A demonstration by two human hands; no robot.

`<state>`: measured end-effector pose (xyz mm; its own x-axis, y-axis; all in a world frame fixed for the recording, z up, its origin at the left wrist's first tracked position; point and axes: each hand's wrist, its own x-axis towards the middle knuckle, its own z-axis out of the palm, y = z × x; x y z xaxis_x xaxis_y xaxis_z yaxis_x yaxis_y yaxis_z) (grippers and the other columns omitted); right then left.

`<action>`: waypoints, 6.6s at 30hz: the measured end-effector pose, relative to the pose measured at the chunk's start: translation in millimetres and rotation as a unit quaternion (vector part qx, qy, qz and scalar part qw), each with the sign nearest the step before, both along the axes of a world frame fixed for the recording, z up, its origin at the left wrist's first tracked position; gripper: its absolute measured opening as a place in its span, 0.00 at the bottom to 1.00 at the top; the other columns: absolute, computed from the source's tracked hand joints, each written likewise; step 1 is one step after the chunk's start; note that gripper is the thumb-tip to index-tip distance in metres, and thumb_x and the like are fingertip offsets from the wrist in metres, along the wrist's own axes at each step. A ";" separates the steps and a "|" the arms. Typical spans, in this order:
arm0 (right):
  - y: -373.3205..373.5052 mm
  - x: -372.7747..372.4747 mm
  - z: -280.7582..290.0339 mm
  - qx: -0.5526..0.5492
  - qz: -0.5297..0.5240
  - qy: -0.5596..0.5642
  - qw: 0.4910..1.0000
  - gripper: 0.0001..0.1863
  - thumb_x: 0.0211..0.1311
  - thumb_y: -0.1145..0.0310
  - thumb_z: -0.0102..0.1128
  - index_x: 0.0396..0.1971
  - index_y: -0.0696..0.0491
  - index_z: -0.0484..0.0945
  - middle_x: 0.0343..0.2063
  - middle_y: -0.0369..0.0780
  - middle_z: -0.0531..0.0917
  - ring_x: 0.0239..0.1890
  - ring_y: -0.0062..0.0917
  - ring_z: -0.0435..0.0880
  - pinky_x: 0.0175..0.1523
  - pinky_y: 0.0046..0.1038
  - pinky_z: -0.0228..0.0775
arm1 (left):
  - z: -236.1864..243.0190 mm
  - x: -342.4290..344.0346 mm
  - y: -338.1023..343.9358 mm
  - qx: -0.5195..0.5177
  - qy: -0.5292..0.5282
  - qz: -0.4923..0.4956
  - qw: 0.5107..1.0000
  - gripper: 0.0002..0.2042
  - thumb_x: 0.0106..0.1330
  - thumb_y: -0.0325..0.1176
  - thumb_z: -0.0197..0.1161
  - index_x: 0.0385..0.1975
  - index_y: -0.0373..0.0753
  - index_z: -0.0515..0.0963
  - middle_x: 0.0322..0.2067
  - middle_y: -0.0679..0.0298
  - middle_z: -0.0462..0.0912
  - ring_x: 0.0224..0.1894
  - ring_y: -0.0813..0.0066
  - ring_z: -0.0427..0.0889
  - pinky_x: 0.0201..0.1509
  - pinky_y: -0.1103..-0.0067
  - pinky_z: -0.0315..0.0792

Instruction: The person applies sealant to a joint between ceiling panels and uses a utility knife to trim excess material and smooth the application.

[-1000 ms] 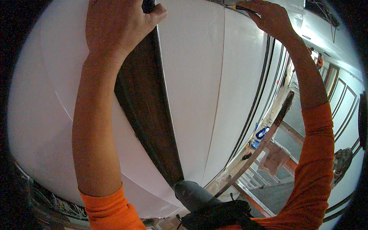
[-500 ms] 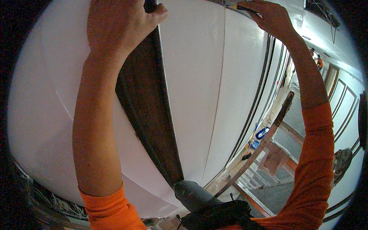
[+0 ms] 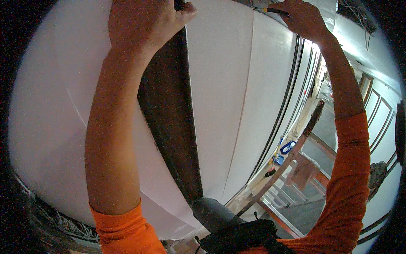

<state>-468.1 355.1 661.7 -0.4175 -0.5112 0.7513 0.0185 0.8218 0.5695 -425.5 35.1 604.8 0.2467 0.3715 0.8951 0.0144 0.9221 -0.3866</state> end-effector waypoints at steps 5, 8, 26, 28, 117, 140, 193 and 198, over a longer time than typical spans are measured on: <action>35.1 -22.3 2.6 0.062 0.050 0.055 0.995 0.15 0.73 0.62 0.59 0.56 0.41 0.83 0.45 0.38 0.89 0.43 0.36 0.89 0.49 0.39 0.82 | 3.3 -3.3 -3.7 -0.026 0.022 -0.022 0.999 0.22 0.49 0.36 0.80 0.42 0.38 0.80 0.56 0.54 0.80 0.64 0.54 0.75 0.72 0.60 0.65; 14.6 -7.4 -4.3 0.032 0.095 0.035 0.994 0.12 0.67 0.66 0.64 0.47 0.44 0.88 0.39 0.39 0.89 0.40 0.38 0.88 0.44 0.42 0.80 | 2.3 -2.8 -3.5 -0.017 0.010 -0.026 0.999 0.22 0.48 0.37 0.81 0.42 0.38 0.80 0.56 0.54 0.80 0.63 0.54 0.75 0.71 0.60 0.65; 16.8 -16.3 -3.9 0.039 0.109 0.041 0.992 0.13 0.67 0.66 0.65 0.50 0.46 0.87 0.41 0.41 0.89 0.40 0.37 0.89 0.45 0.40 0.81 | 3.4 -4.6 -7.0 -0.016 -0.004 0.029 0.999 0.23 0.51 0.37 0.81 0.45 0.39 0.80 0.58 0.54 0.79 0.65 0.53 0.74 0.72 0.60 0.65; 14.7 -16.2 -4.8 0.026 0.056 0.030 0.998 0.13 0.68 0.66 0.64 0.50 0.46 0.87 0.41 0.41 0.89 0.41 0.38 0.89 0.46 0.41 0.81 | 0.6 -6.3 -6.3 -0.019 -0.004 0.027 0.999 0.23 0.51 0.37 0.81 0.45 0.39 0.80 0.58 0.54 0.79 0.65 0.53 0.74 0.72 0.59 0.65; 18.5 -21.7 -6.1 0.053 0.111 0.071 0.990 0.14 0.65 0.70 0.64 0.49 0.47 0.86 0.41 0.41 0.89 0.43 0.38 0.88 0.46 0.41 0.81 | 1.1 -4.3 -4.8 -0.017 0.009 0.029 0.999 0.23 0.51 0.36 0.81 0.45 0.38 0.79 0.57 0.53 0.79 0.63 0.54 0.76 0.71 0.59 0.66; -4.0 -15.6 3.9 0.073 -0.059 0.034 0.995 0.19 0.57 0.72 0.62 0.49 0.44 0.87 0.37 0.44 0.88 0.44 0.41 0.89 0.46 0.47 0.81 | -0.3 -2.1 2.5 0.003 -0.008 -0.007 1.000 0.23 0.52 0.36 0.79 0.46 0.37 0.80 0.58 0.55 0.79 0.65 0.54 0.74 0.74 0.61 0.64; -72.9 78.1 -443.2 -0.418 0.480 -0.747 0.190 0.16 0.77 0.61 0.61 0.56 0.55 0.78 0.32 0.32 0.81 0.30 0.14 0.75 0.33 0.22 0.69 | 37.0 -5.7 36.8 -0.089 -0.046 0.035 0.994 0.11 0.57 0.36 0.79 0.30 0.39 0.82 0.37 0.60 0.82 0.46 0.58 0.79 0.56 0.62 0.70; -105.1 73.6 -516.2 -0.280 0.440 -0.837 0.168 0.22 0.78 0.54 0.57 0.61 0.52 0.77 0.37 0.33 0.86 0.28 0.15 0.78 0.30 0.23 0.71 | 40.6 -16.7 68.8 -0.112 -0.077 0.074 0.988 0.10 0.57 0.36 0.78 0.30 0.40 0.84 0.29 0.63 0.81 0.39 0.61 0.80 0.51 0.63 0.72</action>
<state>-394.5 250.0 145.5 -0.2312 -0.9729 -0.0079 -0.0507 0.0202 -0.9985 -442.2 103.9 645.4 0.0408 0.5868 0.8087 -0.0399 0.8097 -0.5855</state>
